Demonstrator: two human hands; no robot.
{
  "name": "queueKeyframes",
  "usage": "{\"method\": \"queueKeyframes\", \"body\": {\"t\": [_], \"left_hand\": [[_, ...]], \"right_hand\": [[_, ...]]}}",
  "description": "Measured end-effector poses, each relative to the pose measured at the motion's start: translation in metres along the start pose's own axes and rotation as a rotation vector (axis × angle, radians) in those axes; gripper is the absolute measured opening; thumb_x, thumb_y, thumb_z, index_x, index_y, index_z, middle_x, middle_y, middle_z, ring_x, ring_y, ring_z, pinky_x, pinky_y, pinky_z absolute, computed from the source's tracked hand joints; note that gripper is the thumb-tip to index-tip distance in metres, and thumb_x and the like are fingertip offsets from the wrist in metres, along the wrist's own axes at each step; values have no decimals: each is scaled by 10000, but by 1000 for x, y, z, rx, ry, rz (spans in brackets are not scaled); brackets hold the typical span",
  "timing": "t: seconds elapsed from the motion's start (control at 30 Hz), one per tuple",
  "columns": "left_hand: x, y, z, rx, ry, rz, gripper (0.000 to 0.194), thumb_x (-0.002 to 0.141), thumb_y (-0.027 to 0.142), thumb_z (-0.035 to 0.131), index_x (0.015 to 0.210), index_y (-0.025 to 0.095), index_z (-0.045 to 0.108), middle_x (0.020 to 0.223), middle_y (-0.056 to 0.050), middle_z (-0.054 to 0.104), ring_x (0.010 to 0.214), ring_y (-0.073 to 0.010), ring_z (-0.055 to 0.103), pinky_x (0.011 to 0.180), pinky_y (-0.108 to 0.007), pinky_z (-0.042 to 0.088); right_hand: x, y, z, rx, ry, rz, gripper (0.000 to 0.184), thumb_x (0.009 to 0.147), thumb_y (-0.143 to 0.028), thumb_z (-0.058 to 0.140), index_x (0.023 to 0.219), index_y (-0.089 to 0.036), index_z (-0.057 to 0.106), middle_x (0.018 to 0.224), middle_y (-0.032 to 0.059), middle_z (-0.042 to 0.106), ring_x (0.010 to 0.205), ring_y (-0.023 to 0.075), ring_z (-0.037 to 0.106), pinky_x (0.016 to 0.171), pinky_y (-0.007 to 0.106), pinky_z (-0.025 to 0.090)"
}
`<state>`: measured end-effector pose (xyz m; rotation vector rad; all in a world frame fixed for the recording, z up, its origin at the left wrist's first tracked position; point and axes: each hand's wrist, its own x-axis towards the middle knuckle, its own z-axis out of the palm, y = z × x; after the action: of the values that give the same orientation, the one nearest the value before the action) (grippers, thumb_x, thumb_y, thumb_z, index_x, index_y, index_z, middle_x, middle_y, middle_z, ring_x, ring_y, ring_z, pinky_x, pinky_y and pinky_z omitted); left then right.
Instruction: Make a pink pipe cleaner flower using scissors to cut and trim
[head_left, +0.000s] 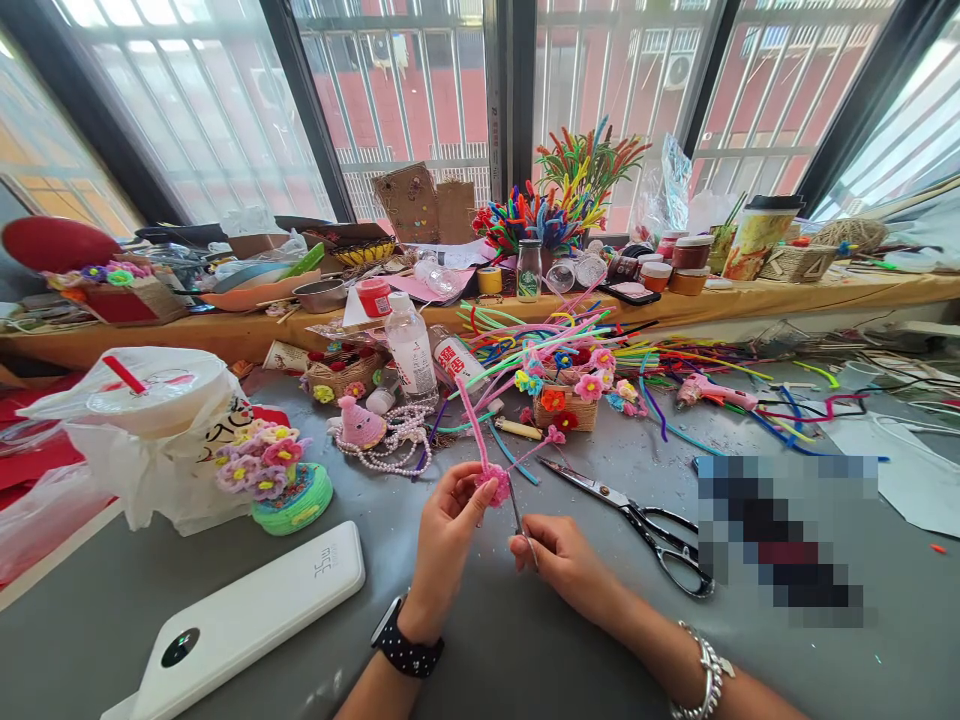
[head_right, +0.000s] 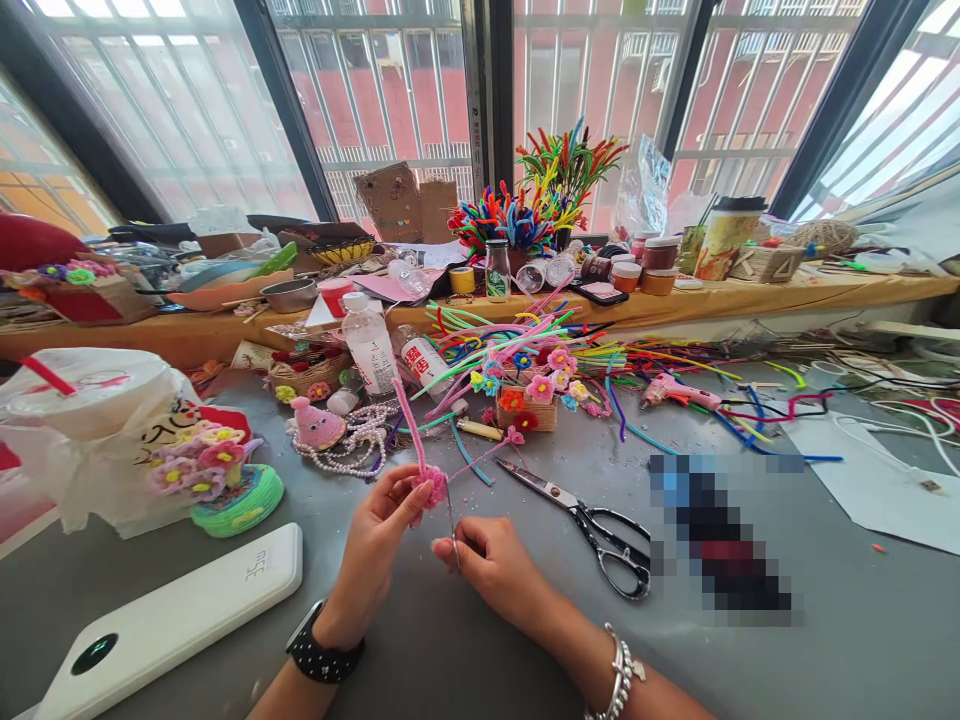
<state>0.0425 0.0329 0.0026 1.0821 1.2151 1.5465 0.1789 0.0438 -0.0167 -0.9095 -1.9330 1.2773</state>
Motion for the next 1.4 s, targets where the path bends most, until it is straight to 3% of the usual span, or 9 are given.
{"method": "queueKeyframes", "body": {"t": [0.37, 0.53, 0.7, 0.9, 1.17, 1.4], "left_hand": [[2, 0, -2, -90, 56, -39, 168, 686, 241, 615, 839, 182, 580, 711, 20, 593, 617, -76, 500, 531, -158, 389], [0, 4, 1, -143, 22, -94, 206, 676, 262, 618, 856, 176, 568, 738, 13, 592, 685, -114, 560, 659, -248, 476], [-1, 5, 2, -94, 17, -85, 299, 651, 258, 641, 918, 187, 527, 744, 14, 613, 643, -113, 572, 589, -235, 491], [1, 2, 1, -92, 11, -55, 336, 644, 218, 654, 925, 179, 476, 652, 29, 605, 551, -92, 545, 475, -182, 431], [2, 3, 1, -80, 25, -59, 372, 651, 204, 654, 948, 171, 431, 624, 22, 622, 510, -78, 513, 444, -167, 388], [3, 4, 1, -79, 62, -85, 388, 628, 224, 669, 930, 168, 433, 626, 23, 629, 497, -82, 521, 443, -175, 380]], "right_hand": [[3, 6, -3, 6, 90, 59, 489, 746, -588, 387, 503, -165, 431, 460, -43, 364, 452, 82, 312, 434, 204, 233], [2, 4, -4, 52, 66, 63, 502, 749, -606, 352, 543, -158, 445, 495, -42, 350, 477, 84, 311, 445, 203, 236], [0, 0, -4, 13, -49, 24, 557, 734, -661, 284, 554, -155, 431, 521, -38, 365, 494, 84, 327, 455, 201, 249], [0, -1, -5, -38, -87, 22, 616, 712, -699, 242, 538, -148, 453, 505, -41, 347, 486, 84, 328, 450, 204, 243], [0, 0, -5, -4, -95, 9, 619, 714, -693, 262, 522, -143, 473, 486, -37, 382, 479, 81, 346, 459, 202, 263], [1, 2, -3, 1, -21, 16, 537, 733, -633, 351, 500, -156, 428, 475, -36, 418, 467, 78, 353, 454, 201, 266]]}}
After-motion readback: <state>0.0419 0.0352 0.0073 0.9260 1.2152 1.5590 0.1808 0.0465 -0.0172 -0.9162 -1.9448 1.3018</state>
